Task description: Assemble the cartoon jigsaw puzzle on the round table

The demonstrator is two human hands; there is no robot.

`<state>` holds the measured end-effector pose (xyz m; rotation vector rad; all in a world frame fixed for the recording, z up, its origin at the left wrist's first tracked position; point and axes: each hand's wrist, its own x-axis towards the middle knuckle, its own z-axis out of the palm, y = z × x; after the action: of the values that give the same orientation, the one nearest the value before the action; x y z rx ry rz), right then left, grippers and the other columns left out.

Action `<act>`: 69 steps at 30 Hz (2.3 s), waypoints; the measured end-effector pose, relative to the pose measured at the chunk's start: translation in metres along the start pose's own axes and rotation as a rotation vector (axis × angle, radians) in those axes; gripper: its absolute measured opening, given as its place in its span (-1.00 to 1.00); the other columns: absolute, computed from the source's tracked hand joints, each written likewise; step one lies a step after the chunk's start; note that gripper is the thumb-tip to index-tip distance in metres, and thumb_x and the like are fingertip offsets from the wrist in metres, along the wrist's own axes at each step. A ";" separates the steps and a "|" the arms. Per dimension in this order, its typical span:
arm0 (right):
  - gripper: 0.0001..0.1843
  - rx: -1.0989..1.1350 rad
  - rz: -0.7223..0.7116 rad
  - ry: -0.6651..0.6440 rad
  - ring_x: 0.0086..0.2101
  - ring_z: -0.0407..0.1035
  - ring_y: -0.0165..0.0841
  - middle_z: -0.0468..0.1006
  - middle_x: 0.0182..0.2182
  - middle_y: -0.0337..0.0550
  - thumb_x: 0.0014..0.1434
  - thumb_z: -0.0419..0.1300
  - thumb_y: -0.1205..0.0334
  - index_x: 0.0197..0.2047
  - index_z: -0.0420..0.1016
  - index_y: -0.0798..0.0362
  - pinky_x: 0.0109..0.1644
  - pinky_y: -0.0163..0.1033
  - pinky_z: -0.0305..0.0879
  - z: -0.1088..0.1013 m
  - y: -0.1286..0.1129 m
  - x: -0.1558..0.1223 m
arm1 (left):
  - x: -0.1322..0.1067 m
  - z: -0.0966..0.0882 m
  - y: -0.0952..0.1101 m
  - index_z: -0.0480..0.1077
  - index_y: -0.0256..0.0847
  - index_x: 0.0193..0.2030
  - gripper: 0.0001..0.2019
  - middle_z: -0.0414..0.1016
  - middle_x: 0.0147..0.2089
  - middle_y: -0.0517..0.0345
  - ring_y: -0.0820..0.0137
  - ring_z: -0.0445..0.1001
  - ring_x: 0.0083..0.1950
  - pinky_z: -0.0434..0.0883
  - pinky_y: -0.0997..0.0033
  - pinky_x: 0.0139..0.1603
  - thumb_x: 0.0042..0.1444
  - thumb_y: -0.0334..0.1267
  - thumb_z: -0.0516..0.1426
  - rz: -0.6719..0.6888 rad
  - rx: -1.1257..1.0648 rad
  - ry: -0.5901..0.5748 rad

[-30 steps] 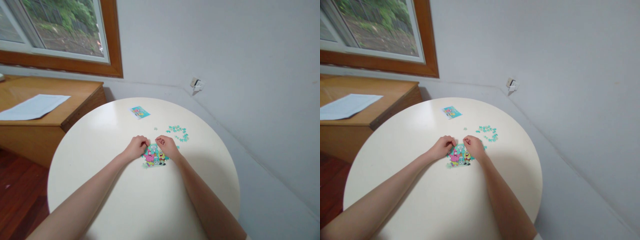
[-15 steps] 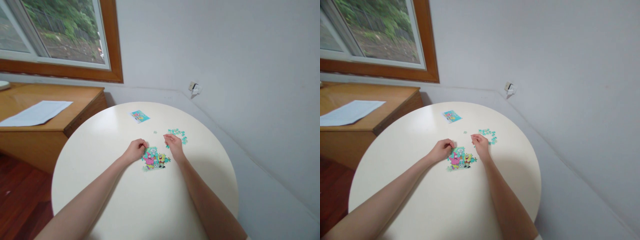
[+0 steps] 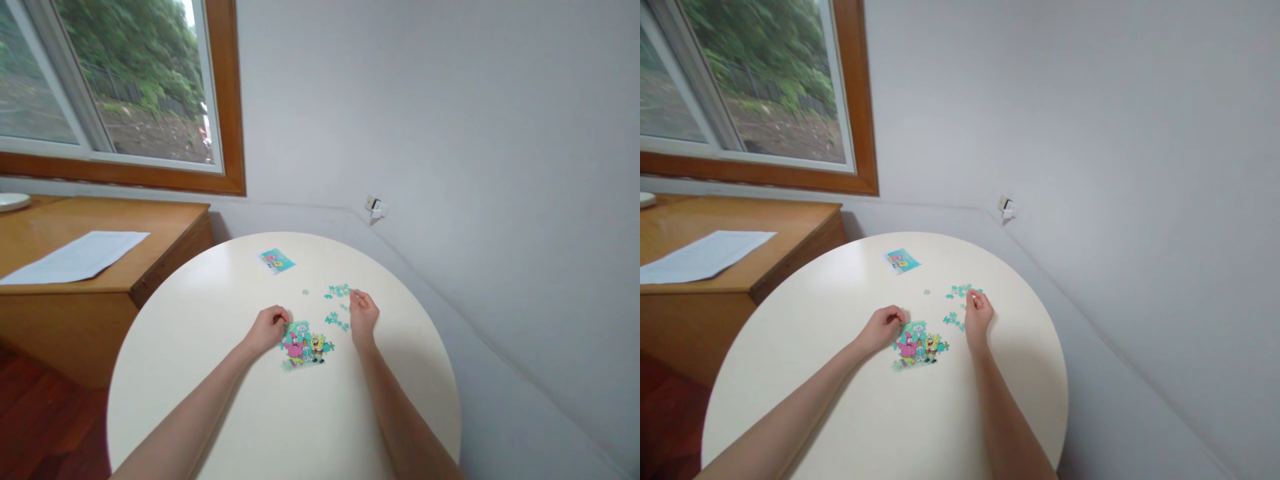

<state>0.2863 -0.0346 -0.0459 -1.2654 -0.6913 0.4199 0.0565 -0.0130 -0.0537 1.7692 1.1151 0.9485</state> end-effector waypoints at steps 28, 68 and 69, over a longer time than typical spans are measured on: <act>-0.38 -1.424 -0.486 -0.889 0.35 -0.29 -0.17 -0.10 0.38 -0.13 0.28 -0.22 -0.19 0.36 0.00 -0.24 0.33 0.14 -0.48 0.073 -0.003 0.000 | 0.001 0.000 -0.002 0.38 -0.25 -0.53 -0.79 0.39 -0.51 0.22 0.44 0.35 -0.41 0.30 0.45 -0.32 -0.18 -0.49 -0.06 0.022 0.038 -0.043; -0.42 -1.451 -0.126 -0.522 0.32 -0.17 0.04 0.00 0.36 -0.02 0.31 -0.18 -0.04 0.37 0.00 -0.18 0.28 0.30 -0.32 -0.018 -0.002 -0.023 | 0.001 -0.001 0.000 0.38 -0.24 -0.53 -0.79 0.35 -0.55 0.24 0.46 0.35 -0.43 0.28 0.51 -0.39 -0.19 -0.46 -0.07 0.015 0.063 -0.051; -0.41 -1.463 -0.159 -0.534 0.33 -0.20 0.01 -0.03 0.36 -0.03 0.31 -0.18 -0.07 0.37 -0.02 -0.20 0.29 0.29 -0.35 -0.016 -0.003 -0.025 | 0.001 -0.001 0.000 0.38 -0.24 -0.53 -0.79 0.35 -0.55 0.24 0.46 0.35 -0.43 0.28 0.51 -0.39 -0.19 -0.46 -0.07 0.016 0.065 -0.048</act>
<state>0.2786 -0.0624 -0.0508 -2.4593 -1.6933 0.0424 0.0562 -0.0120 -0.0538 1.8461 1.1140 0.8839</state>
